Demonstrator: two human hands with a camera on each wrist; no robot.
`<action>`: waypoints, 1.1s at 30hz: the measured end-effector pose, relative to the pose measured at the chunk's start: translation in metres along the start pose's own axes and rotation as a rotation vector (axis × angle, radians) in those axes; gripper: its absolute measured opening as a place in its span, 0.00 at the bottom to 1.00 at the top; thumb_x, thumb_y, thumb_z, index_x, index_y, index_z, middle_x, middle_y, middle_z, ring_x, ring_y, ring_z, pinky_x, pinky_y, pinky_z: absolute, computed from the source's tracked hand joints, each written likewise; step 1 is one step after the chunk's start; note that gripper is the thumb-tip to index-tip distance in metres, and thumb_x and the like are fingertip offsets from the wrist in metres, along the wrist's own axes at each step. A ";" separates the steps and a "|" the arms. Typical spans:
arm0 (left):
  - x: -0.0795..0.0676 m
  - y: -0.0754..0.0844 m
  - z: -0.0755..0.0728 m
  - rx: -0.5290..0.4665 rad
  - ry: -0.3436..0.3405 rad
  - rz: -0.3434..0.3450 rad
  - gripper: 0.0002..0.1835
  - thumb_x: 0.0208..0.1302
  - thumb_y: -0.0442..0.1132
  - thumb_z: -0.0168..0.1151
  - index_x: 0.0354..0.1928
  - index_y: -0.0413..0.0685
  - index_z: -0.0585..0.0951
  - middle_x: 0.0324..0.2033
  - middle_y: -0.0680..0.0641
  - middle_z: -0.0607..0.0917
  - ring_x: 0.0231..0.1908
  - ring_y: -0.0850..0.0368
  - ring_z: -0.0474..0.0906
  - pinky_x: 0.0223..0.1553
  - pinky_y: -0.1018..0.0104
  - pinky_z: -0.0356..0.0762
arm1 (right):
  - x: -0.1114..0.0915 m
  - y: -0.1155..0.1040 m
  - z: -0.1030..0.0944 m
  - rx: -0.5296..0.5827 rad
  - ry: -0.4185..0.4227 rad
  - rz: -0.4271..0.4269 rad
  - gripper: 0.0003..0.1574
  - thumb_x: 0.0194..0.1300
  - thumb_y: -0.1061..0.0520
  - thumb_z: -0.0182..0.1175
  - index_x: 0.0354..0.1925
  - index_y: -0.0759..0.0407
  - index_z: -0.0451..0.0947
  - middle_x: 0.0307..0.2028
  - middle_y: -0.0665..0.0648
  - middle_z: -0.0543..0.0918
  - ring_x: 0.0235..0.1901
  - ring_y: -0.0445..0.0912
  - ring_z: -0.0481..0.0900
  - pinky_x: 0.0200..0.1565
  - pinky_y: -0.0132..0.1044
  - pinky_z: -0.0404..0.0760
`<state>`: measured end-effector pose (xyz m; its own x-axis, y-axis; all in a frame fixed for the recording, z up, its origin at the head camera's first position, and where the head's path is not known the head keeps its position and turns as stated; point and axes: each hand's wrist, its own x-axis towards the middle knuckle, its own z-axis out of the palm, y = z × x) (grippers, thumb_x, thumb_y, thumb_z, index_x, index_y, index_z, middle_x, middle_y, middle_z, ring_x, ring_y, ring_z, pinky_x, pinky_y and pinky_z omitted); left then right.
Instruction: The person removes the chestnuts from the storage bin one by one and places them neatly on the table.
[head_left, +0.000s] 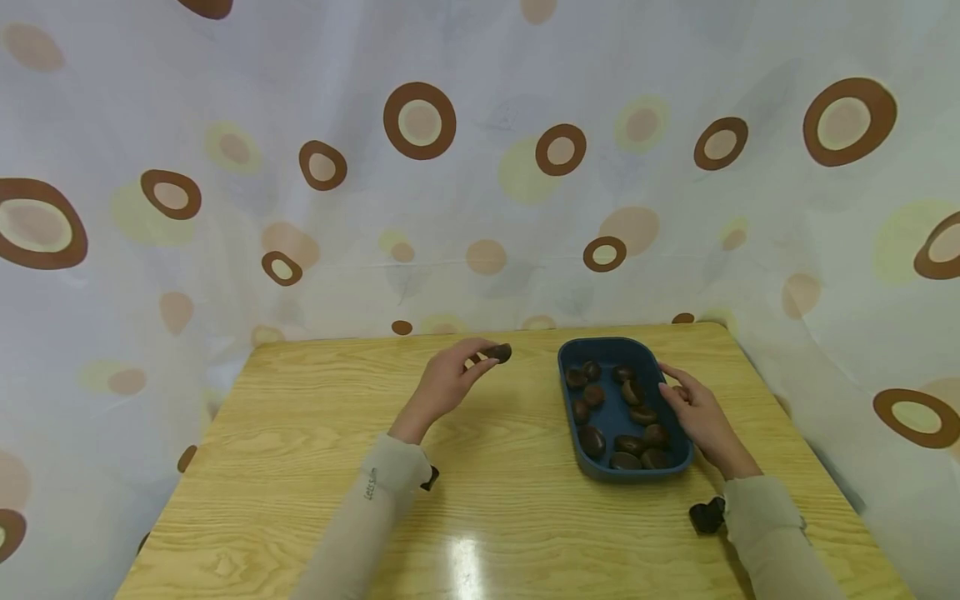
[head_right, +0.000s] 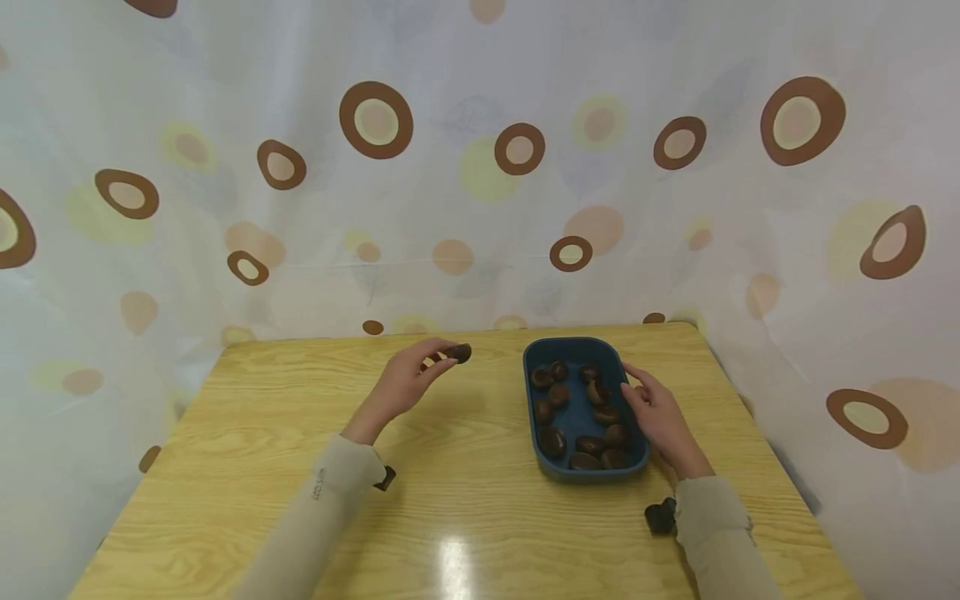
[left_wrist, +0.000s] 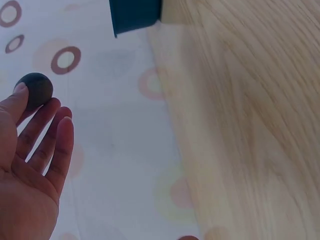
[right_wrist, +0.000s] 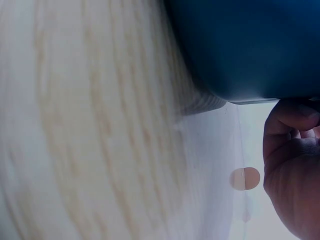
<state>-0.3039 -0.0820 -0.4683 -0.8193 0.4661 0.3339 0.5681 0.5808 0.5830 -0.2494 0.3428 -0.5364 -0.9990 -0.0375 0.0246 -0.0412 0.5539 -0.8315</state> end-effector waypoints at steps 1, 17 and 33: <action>-0.002 -0.003 -0.001 -0.001 0.000 -0.011 0.17 0.78 0.49 0.57 0.63 0.56 0.82 0.56 0.51 0.86 0.49 0.55 0.85 0.45 0.59 0.84 | 0.000 0.000 0.000 -0.005 -0.001 0.001 0.37 0.86 0.45 0.43 0.83 0.57 0.51 0.29 0.54 0.72 0.26 0.46 0.66 0.41 0.35 0.69; -0.024 -0.061 -0.014 0.030 -0.006 -0.225 0.15 0.79 0.49 0.57 0.61 0.57 0.82 0.54 0.49 0.86 0.49 0.49 0.83 0.47 0.50 0.82 | -0.005 -0.014 -0.002 0.012 -0.021 0.021 0.36 0.86 0.47 0.43 0.82 0.60 0.52 0.31 0.57 0.74 0.28 0.47 0.68 0.42 0.37 0.69; -0.037 -0.089 -0.019 0.145 -0.032 -0.316 0.13 0.77 0.48 0.60 0.55 0.52 0.84 0.52 0.48 0.88 0.45 0.49 0.86 0.44 0.50 0.84 | -0.001 0.001 0.001 0.006 0.003 -0.007 0.38 0.85 0.43 0.43 0.83 0.57 0.51 0.42 0.64 0.81 0.28 0.46 0.68 0.41 0.36 0.70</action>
<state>-0.3260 -0.1636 -0.5189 -0.9548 0.2679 0.1291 0.2942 0.7874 0.5417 -0.2486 0.3421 -0.5377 -0.9987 -0.0386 0.0318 -0.0478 0.5488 -0.8346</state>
